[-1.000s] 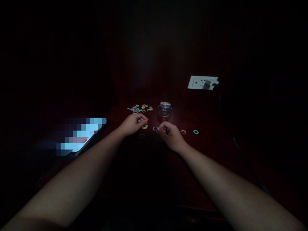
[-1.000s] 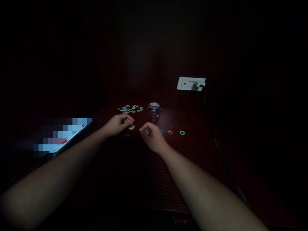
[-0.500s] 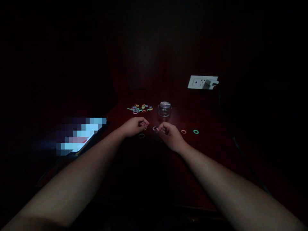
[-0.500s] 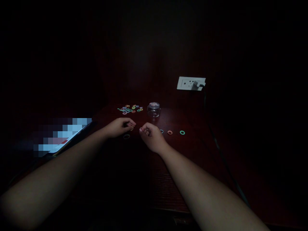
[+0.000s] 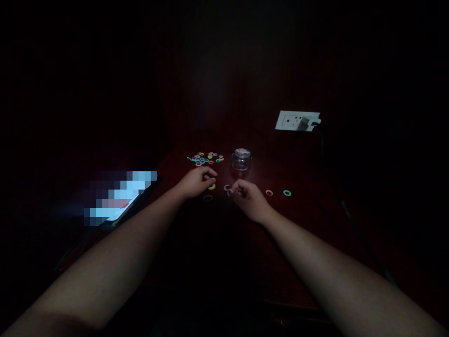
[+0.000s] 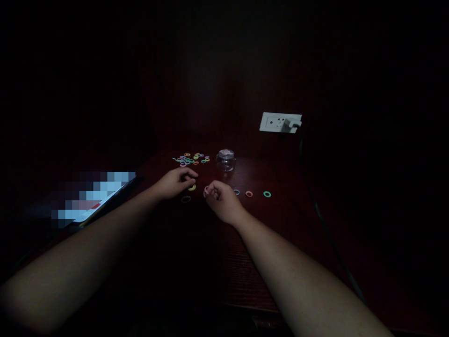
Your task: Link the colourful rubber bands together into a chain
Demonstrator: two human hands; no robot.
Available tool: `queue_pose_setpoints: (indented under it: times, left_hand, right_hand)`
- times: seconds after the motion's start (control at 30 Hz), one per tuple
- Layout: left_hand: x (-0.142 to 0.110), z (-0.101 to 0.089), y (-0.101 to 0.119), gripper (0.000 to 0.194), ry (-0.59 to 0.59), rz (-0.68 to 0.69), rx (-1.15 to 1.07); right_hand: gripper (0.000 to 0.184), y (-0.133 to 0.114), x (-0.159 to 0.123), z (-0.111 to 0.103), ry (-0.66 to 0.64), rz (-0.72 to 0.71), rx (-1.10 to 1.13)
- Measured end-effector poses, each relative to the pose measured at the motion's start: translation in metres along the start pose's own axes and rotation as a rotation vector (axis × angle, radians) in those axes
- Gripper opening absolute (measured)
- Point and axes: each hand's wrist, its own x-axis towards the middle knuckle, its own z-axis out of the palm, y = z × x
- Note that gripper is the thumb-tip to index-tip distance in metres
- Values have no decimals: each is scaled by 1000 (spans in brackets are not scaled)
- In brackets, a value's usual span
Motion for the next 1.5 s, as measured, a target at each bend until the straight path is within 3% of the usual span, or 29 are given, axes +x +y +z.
queue_pose_setpoints:
  times: [0.1, 0.23, 0.27, 0.47, 0.83, 1.17, 1.5]
  left_hand:
    - [-7, -1, 15, 26, -12, 56, -61]
    - [-18, 3, 36, 28, -275, 147, -188]
    - [-19, 4, 39, 27, -293, 158, -186]
    - [-19, 10, 36, 24, -284, 75, -185]
    - [-19, 16, 33, 21, -179, 82, -273]
    - [-18, 18, 37, 19, -210, 84, -393]
    - [-20, 17, 41, 20, -232, 94, -318]
  right_hand:
    - [12, -1, 0, 0, 9, -2, -16]
    - [10, -3, 0, 0, 32, -14, -50]
    - [9, -4, 0, 0, 43, -14, -59]
    - [14, -5, 1, 0, 70, -16, -99]
    - [16, -3, 3, -1, 212, -1, -149]
    - [12, -5, 2, 0, 169, -11, -62]
    - [15, -5, 1, 1, 123, -20, -36]
